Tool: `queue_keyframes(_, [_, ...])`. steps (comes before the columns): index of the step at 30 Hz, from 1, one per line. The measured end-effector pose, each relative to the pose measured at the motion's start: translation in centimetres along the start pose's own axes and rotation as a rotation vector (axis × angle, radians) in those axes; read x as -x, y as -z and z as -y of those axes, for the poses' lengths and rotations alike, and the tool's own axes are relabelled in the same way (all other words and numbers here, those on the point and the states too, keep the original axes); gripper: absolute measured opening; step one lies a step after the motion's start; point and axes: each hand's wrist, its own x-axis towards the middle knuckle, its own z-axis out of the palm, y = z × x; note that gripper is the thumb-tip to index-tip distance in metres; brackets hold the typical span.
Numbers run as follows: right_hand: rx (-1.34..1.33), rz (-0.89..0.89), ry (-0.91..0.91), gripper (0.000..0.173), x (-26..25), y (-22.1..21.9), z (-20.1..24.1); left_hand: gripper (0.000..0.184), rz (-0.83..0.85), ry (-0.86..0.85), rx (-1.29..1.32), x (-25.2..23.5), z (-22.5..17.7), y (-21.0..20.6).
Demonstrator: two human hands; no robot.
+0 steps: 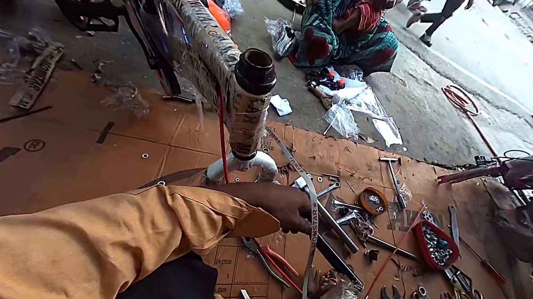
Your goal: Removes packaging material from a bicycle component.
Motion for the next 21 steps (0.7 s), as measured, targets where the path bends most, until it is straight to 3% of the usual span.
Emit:
queue_keyframes(5, [0.002,0.047,0.031,0.055,0.8,0.7,2.7,0.028,0.04,0.028,-0.071,0.7,-0.8,-0.2])
queue_keyframes(9, [-0.055,0.011,0.024,0.039,1.0,-0.9,4.0,0.03,0.066,0.038,-0.083,0.7,-0.9,-0.3])
queue_keyframes(13, [-0.112,0.078,-0.011,0.048,0.6,-1.4,4.0,0.029,0.055,0.038,-0.097,0.9,-1.1,-0.1])
queue_keyframes(18, [-0.135,0.029,-0.031,0.045,0.1,-2.0,4.8,0.03,0.025,-0.01,-0.082,0.5,-0.6,-0.2])
queue_keyframes(21, [-0.112,-0.018,-0.01,0.044,-0.2,-1.6,5.1,0.021,-0.011,-0.043,-0.003,0.5,-0.2,-0.4])
